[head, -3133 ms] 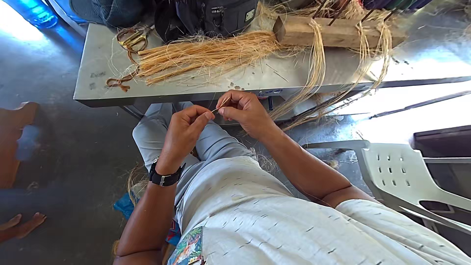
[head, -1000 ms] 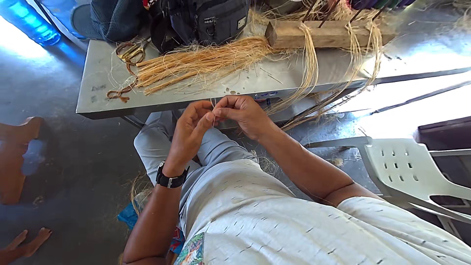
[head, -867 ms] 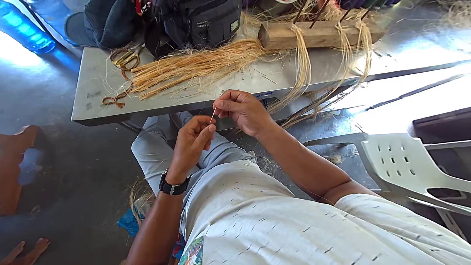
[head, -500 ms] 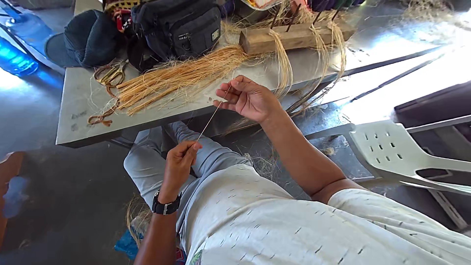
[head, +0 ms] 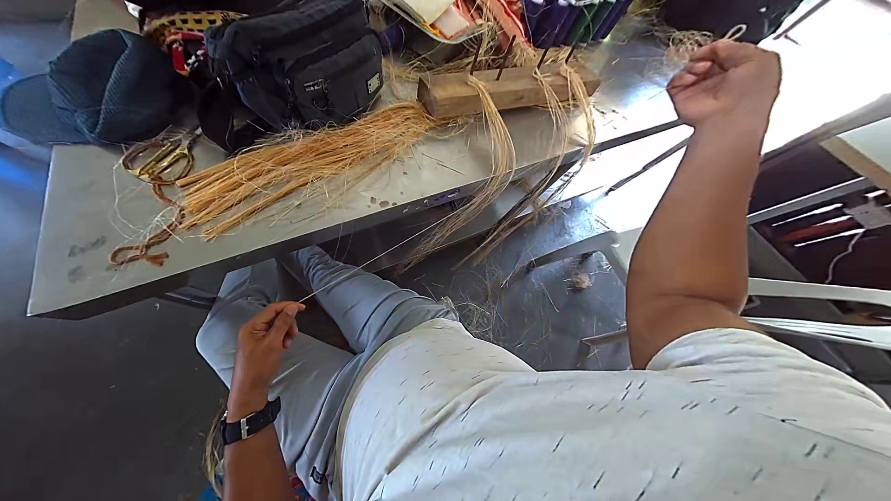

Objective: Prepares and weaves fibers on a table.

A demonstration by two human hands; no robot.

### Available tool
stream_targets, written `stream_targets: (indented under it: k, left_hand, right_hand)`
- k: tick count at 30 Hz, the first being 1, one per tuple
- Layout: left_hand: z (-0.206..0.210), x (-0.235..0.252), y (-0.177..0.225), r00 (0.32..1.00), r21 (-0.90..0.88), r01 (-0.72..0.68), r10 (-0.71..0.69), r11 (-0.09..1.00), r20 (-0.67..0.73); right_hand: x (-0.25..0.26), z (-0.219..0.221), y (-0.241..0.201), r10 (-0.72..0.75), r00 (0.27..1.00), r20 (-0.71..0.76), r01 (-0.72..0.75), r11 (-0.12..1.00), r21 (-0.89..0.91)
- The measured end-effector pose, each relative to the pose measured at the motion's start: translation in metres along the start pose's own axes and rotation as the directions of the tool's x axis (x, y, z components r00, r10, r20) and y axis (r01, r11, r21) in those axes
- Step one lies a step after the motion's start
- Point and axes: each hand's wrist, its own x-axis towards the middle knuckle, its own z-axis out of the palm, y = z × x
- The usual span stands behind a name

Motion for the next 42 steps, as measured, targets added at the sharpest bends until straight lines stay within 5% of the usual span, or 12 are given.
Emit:
stream_targets:
  k: [7,15,19,24,42]
  left_hand:
    - [-0.02,-0.001,-0.02,0.982,0.024,0.067,-0.062,0.997,-0.177]
    - [-0.029,-0.011,-0.035,0.864,-0.13,0.155,-0.198,0.979,-0.463]
    - [-0.022,-0.008,-0.039,0.872,-0.083,0.151,-0.173,0.985,-0.458]
    - [-0.021,-0.003,-0.042,0.876,-0.043,0.158,-0.16,0.987,-0.455]
    - [-0.021,-0.006,-0.046,0.851,-0.059,0.121,-0.134,0.991,-0.508]
  right_hand:
    - [0.025,-0.066,-0.042,-0.044,0.969,-0.245,0.054,0.998,0.031]
    - [0.022,-0.119,-0.082,-0.22,0.918,-0.329,0.185,0.974,-0.134]
    - [-0.015,-0.106,-0.096,-0.126,0.947,-0.295,0.048,0.965,-0.256]
    - [0.007,-0.109,-0.088,0.013,0.973,-0.23,-0.109,0.906,-0.41]
    - [0.03,0.171,0.078,0.345,0.92,0.185,-0.131,0.717,-0.684]
